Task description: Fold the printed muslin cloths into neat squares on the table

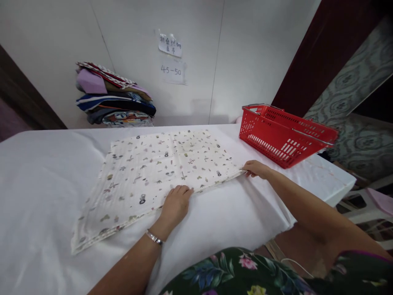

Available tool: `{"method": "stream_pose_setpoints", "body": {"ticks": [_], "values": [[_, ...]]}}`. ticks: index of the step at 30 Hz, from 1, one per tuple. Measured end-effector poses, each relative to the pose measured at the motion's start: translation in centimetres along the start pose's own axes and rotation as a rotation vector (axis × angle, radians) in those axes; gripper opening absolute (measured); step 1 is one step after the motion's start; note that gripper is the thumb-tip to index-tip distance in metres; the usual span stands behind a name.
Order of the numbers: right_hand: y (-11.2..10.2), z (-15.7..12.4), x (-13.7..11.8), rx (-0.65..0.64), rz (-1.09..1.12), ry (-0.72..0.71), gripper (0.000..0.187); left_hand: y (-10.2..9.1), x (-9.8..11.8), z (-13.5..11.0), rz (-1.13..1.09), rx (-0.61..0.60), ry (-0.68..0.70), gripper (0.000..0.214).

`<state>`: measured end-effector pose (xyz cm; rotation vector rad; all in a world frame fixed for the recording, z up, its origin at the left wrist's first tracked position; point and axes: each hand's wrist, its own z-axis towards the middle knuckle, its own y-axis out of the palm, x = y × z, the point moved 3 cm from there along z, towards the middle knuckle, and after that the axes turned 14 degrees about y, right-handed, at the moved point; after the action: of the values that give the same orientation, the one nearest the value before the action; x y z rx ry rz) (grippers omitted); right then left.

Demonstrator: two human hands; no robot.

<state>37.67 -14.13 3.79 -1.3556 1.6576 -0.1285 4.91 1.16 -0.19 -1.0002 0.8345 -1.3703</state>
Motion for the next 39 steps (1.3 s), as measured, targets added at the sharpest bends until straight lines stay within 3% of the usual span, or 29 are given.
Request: {"method": "stream_pose_setpoints", "body": {"ticks": [6,15,23,26,29,31,39], "values": [[-0.2,0.2,0.9,0.029,0.082,-0.004,0.016,0.1,0.5,0.2,-0.05,-0.002,0.044,0.044],[1.6,1.4,2.4,0.175,-0.106,-0.044,0.012,0.2,0.4,0.2,-0.046,-0.033,0.02,0.045],[1.4,-0.4,2.9,0.419,-0.369,-0.266,0.013,0.2,0.4,0.3,-0.077,-0.043,0.012,0.044],[2.3,-1.9,2.1,0.483,-0.413,-0.479,0.013,0.1,0.5,0.4,-0.073,-0.043,0.014,0.044],[4.3,-3.4,0.9,0.424,-0.448,-0.888,0.018,0.0,0.6,0.4,-0.074,-0.053,0.014,0.043],[5.6,-3.8,0.6,0.316,-0.475,-1.044,0.022,-0.1,0.7,0.4,-0.073,-0.057,0.011,0.043],[6.9,-3.7,0.3,0.181,-0.483,-1.036,0.026,-0.1,0.7,0.2,-0.113,-0.026,-0.002,0.041]]}}
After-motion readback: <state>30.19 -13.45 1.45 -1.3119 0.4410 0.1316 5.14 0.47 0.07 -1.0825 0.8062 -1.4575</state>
